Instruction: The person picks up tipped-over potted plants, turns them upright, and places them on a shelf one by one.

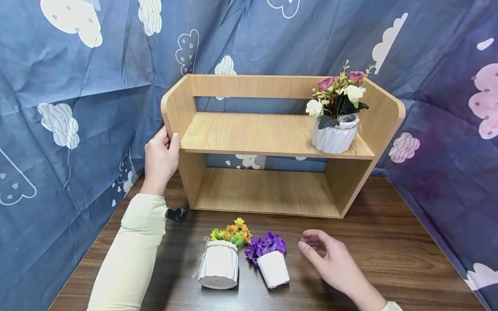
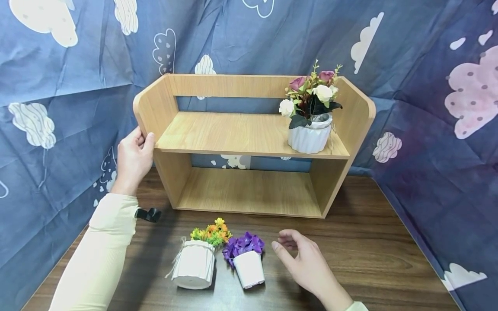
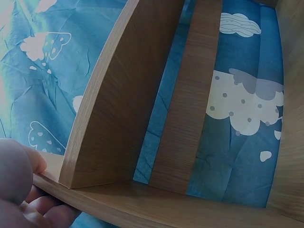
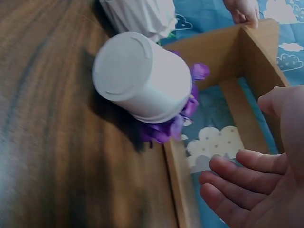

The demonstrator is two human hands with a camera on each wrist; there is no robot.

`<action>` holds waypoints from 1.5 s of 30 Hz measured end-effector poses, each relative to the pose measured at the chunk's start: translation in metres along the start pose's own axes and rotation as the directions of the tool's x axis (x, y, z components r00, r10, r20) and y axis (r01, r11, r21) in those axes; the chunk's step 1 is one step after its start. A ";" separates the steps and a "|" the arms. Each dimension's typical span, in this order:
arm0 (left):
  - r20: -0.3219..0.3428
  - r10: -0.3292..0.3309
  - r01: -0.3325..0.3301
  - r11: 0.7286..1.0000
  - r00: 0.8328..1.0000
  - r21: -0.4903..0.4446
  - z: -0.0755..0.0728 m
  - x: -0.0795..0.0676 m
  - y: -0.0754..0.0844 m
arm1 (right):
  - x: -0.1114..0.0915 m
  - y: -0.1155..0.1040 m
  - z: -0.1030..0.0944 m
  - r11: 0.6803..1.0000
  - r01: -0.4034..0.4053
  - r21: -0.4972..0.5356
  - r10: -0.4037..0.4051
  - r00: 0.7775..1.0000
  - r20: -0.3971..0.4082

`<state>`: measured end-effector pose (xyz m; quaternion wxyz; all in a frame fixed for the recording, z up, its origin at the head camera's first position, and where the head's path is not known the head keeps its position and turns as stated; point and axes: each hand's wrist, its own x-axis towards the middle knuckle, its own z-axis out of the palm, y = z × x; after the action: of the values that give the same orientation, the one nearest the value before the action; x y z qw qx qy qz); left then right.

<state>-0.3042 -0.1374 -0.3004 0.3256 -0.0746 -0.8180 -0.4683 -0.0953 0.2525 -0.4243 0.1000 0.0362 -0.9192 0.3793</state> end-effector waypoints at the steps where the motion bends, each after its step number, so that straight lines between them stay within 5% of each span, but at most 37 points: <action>1: 0.003 0.000 0.000 1.000 1.000 -0.001 0.000 0.000 0.000 | -0.001 0.001 0.002 1.000 -0.016 0.012 0.016 1.000 0.012; 9: 0.005 -0.005 0.004 1.000 1.000 0.011 0.000 -0.002 0.000 | -0.012 0.007 0.020 0.985 -0.139 0.103 0.129 0.987 0.098; 19: 0.005 0.000 0.000 1.000 1.000 0.004 -0.001 -0.001 0.000 | -0.020 0.007 0.039 0.980 -0.117 0.163 0.107 0.992 0.069; 45: 0.015 -0.003 0.003 1.000 1.000 -0.007 -0.002 -0.001 0.002 | -0.020 -0.008 0.064 0.975 -0.198 0.098 0.181 0.970 0.160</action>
<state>-0.3017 -0.1377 -0.2996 0.3183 -0.0779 -0.8190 -0.4710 -0.0846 0.2016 -0.4675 -0.0084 -0.0179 -0.9004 0.4346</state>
